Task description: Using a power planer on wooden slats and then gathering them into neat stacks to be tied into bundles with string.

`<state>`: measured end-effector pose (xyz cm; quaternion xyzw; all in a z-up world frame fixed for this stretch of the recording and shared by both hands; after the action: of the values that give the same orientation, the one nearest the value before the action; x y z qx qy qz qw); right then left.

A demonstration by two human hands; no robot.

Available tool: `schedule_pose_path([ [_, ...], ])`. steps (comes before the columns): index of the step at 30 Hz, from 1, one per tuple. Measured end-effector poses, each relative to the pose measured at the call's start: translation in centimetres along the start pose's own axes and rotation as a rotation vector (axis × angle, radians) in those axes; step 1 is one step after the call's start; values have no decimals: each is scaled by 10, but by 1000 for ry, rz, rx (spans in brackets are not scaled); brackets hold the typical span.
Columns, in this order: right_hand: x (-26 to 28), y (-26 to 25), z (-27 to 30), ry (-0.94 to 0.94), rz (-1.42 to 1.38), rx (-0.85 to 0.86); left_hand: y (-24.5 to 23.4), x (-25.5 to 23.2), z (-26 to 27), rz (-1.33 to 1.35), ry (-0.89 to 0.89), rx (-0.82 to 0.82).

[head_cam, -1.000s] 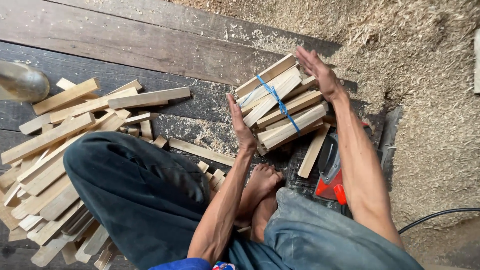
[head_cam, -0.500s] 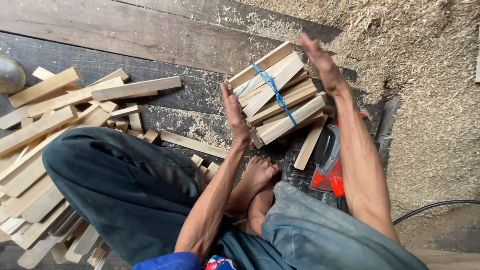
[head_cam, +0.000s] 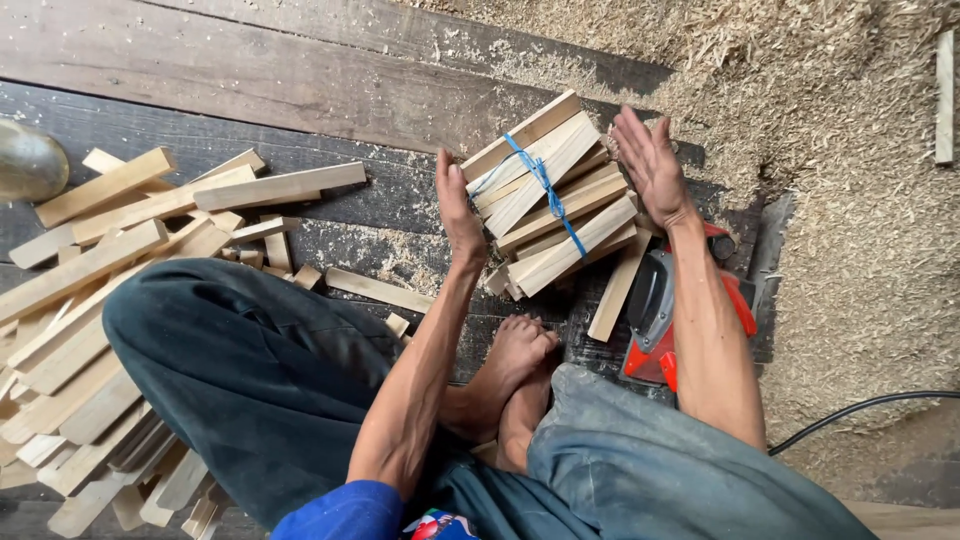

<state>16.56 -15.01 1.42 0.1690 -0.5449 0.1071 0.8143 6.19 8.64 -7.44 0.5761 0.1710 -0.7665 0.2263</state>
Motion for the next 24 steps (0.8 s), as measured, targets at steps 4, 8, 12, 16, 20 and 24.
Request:
schedule_pose_path([
  [4, 3, 17, 6, 6, 58, -1, 15, -17, 13, 54, -1, 10],
  [8, -1, 20, 9, -13, 110, 18, 13, 5, 9, 86, -1, -42],
  [12, -5, 3, 10, -116, -3, -51, -9, -30, 32, 103, -6, -81],
  [16, -1, 10, 26, -137, 3, -46, -24, -25, 72, 97, -25, -91],
  [20, -13, 15, 33, -50, 26, -61, -19, -24, 107, 49, -41, -58],
  [24, -18, 10, 28, -37, -22, -36, -21, 2, 127, -29, -22, -93],
])
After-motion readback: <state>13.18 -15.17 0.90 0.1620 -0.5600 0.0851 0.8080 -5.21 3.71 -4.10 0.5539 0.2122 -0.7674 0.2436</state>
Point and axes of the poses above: each hand's wrist, its own z-axis away from the middle knuckle, its own y-axis out of the palm, x = y × z, the point moved 2 cm from there along -z, towards the middle knuckle, and after that the axes turned 14 degrees about -z, right-handed, at the moved point
